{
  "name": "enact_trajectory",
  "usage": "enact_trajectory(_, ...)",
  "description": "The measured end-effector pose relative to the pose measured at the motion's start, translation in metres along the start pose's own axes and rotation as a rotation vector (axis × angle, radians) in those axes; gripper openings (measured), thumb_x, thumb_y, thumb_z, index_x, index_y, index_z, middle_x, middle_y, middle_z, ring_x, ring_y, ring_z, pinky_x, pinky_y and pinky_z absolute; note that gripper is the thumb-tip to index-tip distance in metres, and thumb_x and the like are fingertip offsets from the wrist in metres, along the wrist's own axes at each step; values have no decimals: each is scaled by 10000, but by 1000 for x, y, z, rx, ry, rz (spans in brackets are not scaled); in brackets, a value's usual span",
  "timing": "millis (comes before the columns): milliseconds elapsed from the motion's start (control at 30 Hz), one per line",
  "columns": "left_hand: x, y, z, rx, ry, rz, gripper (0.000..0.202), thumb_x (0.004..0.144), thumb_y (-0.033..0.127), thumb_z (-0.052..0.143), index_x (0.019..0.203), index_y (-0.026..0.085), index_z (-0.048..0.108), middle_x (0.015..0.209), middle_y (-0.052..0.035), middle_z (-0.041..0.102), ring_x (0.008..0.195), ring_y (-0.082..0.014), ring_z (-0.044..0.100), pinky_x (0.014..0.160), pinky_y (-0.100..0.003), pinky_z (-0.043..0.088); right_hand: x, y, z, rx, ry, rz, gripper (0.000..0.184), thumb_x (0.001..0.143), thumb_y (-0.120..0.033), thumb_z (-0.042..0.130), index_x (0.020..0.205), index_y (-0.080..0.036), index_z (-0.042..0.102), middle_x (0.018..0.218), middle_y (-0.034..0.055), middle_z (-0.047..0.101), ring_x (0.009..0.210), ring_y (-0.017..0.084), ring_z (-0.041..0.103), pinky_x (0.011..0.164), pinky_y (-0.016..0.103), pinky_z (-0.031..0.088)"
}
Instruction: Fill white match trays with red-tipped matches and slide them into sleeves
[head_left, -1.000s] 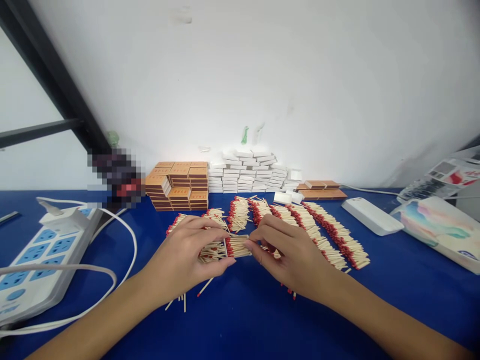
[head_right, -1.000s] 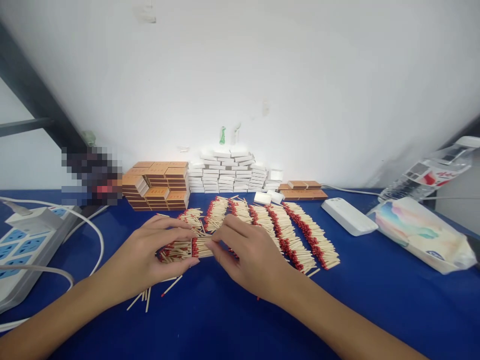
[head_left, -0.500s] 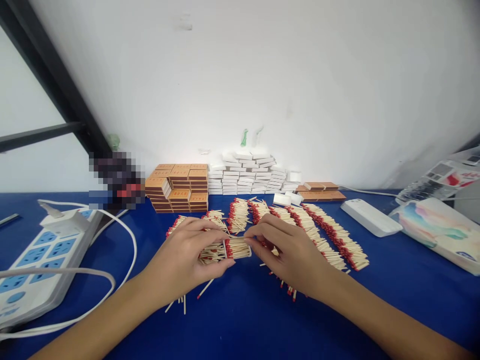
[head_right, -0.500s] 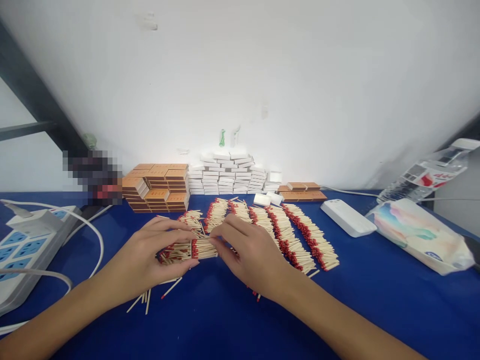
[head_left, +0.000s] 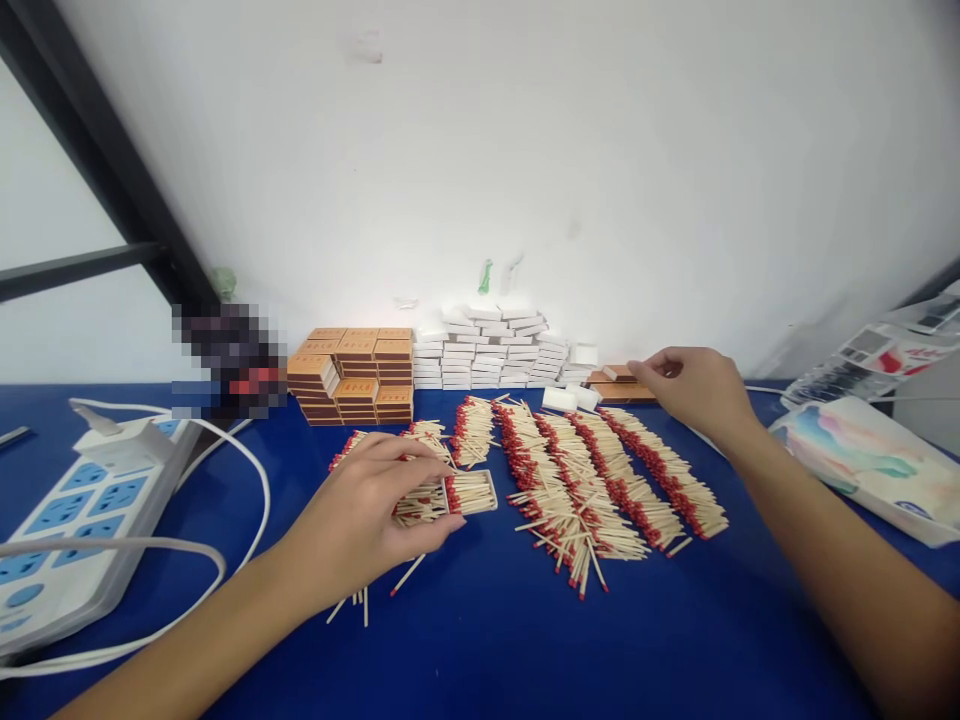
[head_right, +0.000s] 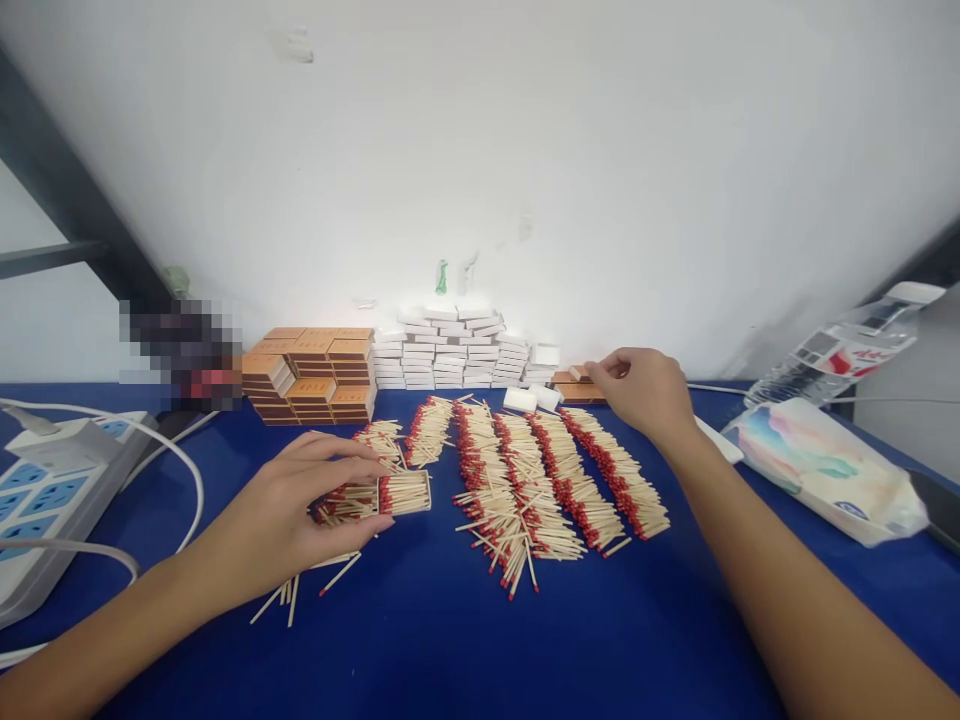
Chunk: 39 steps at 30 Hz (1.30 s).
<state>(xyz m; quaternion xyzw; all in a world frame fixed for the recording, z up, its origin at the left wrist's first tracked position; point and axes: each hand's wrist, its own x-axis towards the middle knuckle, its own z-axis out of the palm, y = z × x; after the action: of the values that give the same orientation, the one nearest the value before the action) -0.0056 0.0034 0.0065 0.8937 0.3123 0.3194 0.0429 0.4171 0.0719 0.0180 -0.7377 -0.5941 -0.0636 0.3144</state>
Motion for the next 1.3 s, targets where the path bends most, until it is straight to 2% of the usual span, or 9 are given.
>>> enact_trajectory(100,-1,0,1,-7,-4,11,301,859,338,819,1115,199,747,1084,-70,768,1002,-253,712,903,-437,572,-12,-22,7,42,-45,-65,289,901,-438,646,747,-204,722,774,116,750,700,234,642,627,361,396)
enact_trajectory(233,-3,0,4,-21,0,28,325,844,323,836,1126,187,746,1108,-88,764,999,-244,721,923,-437,570,-34,-75,13,181,-166,-337,238,937,-375,586,913,-208,753,830,64,762,683,194,638,672,338,431)
enact_trajectory(400,-3,2,8,-38,9,59,320,850,338,829,1113,177,742,1110,-94,766,1022,-248,718,928,-431,579,-50,-152,23,305,-279,-577,191,932,-300,609,813,-196,715,790,36,717,694,152,578,661,309,394)
enact_trajectory(467,-3,2,8,-40,10,65,310,852,333,827,1105,174,742,1114,-97,764,1036,-252,718,938,-435,583,-52,-182,32,462,-391,-534,175,902,-301,651,781,-191,713,733,24,685,665,140,552,629,303,385)
enact_trajectory(600,-5,3,9,-46,-1,60,312,854,341,823,1106,177,744,1112,-102,762,1054,-259,721,940,-437,594,-51,-232,57,857,-779,-170,214,880,-381,694,805,-182,716,689,10,650,557,104,474,537,289,374)
enact_trajectory(667,-6,4,9,-50,-3,58,318,854,348,822,1106,170,744,1090,-103,763,1039,-259,725,929,-435,601,-49,-251,69,864,-743,-135,202,887,-359,679,791,-183,703,659,5,626,558,105,466,537,291,368)
enact_trajectory(867,-6,8,7,26,4,131,294,901,353,772,1113,154,729,1053,-118,754,1030,-269,719,905,-431,607,-44,-303,80,764,-513,-500,222,872,-361,679,732,-189,689,671,16,625,609,123,509,583,314,383)
enact_trajectory(1167,-6,5,7,51,-11,156,268,924,337,739,1097,132,724,1021,-121,755,1012,-289,722,915,-468,594,-42,-348,102,690,-663,-138,216,836,-390,683,752,-198,631,621,40,589,611,187,568,553,325,435)
enact_trajectory(1300,-4,9,4,61,-13,164,248,943,333,714,1091,134,725,1014,-116,762,1005,-278,719,930,-465,586,-44,-348,109,701,-723,-169,223,873,-382,666,751,-209,594,578,25,525,570,179,538,506,314,410)
